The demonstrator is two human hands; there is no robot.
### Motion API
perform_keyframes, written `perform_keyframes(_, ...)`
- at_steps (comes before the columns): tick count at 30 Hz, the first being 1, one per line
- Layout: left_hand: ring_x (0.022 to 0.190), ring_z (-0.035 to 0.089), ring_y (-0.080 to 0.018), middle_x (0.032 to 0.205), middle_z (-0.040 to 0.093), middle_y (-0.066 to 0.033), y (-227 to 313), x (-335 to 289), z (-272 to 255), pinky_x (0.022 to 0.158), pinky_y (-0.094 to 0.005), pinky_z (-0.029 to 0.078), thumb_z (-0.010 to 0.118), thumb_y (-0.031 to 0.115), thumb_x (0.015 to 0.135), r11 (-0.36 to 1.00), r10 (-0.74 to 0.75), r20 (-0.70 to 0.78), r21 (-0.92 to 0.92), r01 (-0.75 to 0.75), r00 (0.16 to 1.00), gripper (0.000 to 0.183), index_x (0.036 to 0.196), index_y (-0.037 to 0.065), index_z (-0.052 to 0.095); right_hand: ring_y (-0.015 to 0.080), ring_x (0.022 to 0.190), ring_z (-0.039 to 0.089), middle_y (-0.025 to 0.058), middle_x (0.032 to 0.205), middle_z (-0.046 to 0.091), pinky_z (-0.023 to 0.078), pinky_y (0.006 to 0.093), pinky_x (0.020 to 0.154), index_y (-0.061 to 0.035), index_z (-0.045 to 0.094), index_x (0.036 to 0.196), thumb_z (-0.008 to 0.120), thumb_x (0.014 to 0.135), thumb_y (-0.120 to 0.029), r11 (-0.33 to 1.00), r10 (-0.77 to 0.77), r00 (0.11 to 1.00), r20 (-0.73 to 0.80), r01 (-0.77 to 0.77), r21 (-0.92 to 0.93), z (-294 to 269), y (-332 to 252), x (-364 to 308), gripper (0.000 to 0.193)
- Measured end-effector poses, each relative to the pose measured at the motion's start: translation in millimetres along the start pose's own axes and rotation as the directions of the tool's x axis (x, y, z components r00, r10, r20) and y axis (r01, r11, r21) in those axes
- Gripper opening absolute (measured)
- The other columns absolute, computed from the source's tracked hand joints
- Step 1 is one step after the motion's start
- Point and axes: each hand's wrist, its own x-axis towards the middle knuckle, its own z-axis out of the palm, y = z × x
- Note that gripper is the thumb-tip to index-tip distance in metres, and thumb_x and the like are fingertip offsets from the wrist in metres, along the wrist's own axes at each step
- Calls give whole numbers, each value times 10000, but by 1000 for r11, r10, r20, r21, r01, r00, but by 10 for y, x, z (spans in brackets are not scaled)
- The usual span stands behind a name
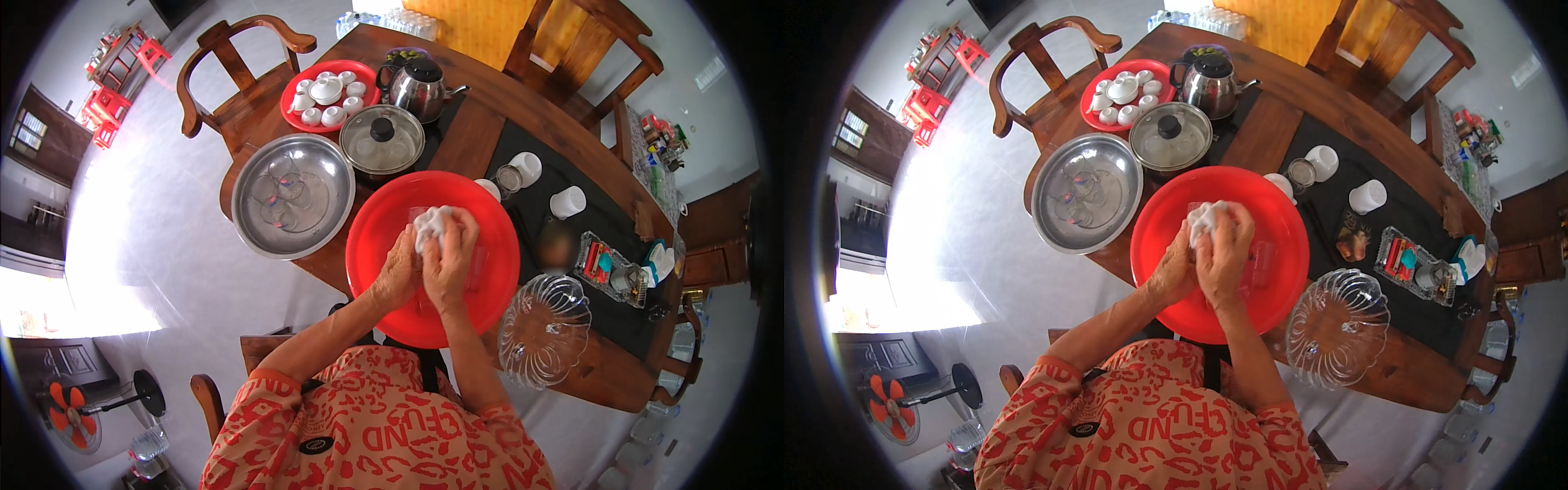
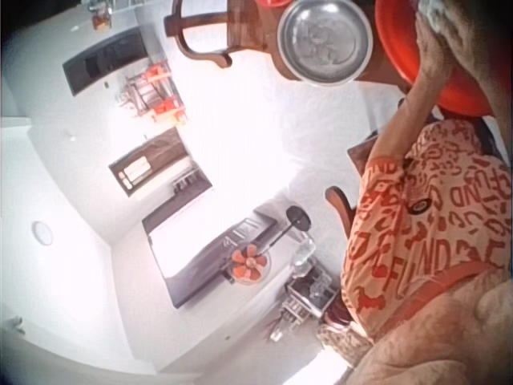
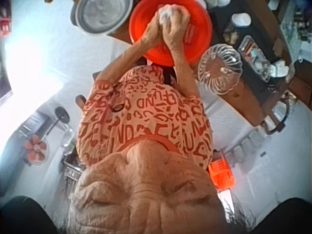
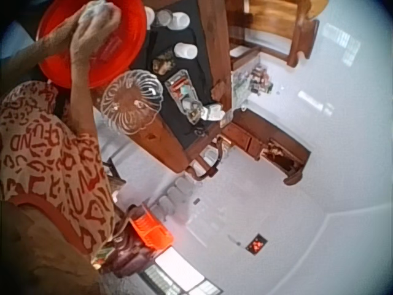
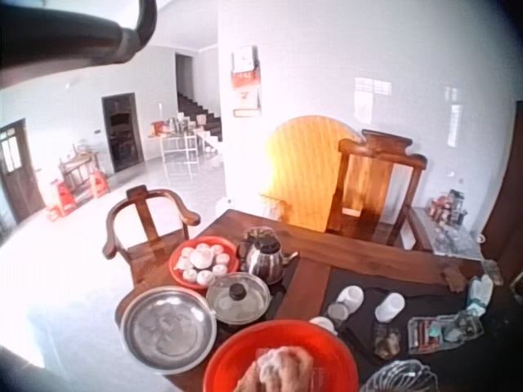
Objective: The person dries small clear glasses and a glass bowl using a white cloth. They pick up each glass from a red plastic basin, wipe it thoroughly, and place it into a metal tray. The person also wipes the glass bowl and places it on the table.
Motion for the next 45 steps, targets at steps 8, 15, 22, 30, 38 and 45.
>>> perform_keyframes(8,1115,550,-191,1252,531,-39,90,-51,-65,873,-383,496,252,574,968,990,-99,72,105,91,993,562,1329,174,409,311,1150,516,183,1246,529,412,385,969,2,505,1257,489,868,-48,897,292,949,121,-316,310,-126,45,79,392)
perform_keyframes(15,1093,533,-189,1200,518,-52,-54,-57,-183,932,-359,456,403,447,979,782,280,197,521,-342,940,469,1317,121,407,323,1102,464,160,1286,508,353,429,969,-32,573,1186,526,805,-58,969,-225,956,189,240,-57,-206,-145,-119,385)
perform_keyframes(22,1029,535,-150,1151,548,-40,7,-66,-36,874,-326,454,369,493,976,994,-95,110,-38,99,989,516,1330,118,405,230,1004,563,138,1163,579,445,335,883,-3,519,1242,458,910,-75,963,195,979,-63,-178,203,-119,52,32,346)
perform_keyframes(30,916,561,-115,1031,586,-14,-27,67,-7,794,-303,486,481,405,968,993,100,17,-59,-99,995,376,1212,120,500,362,1107,501,221,1222,501,397,414,952,44,464,1265,465,897,-75,965,233,969,87,-241,104,-158,-100,-221,386)
perform_keyframes(38,904,604,-180,1047,604,-54,47,21,-50,812,-345,512,403,417,989,998,51,-4,-30,-51,999,408,1235,101,484,326,1086,506,197,1212,513,396,400,946,31,476,1263,439,866,-60,945,266,962,54,-272,183,-147,-94,-350,409)
perform_keyframes(45,903,567,-126,1014,566,-26,147,-73,24,717,-311,501,516,381,944,984,43,87,169,-58,995,429,1251,88,452,64,766,522,-7,864,581,443,226,670,4,560,1158,436,959,-121,705,466,869,167,-479,523,-244,58,76,265)
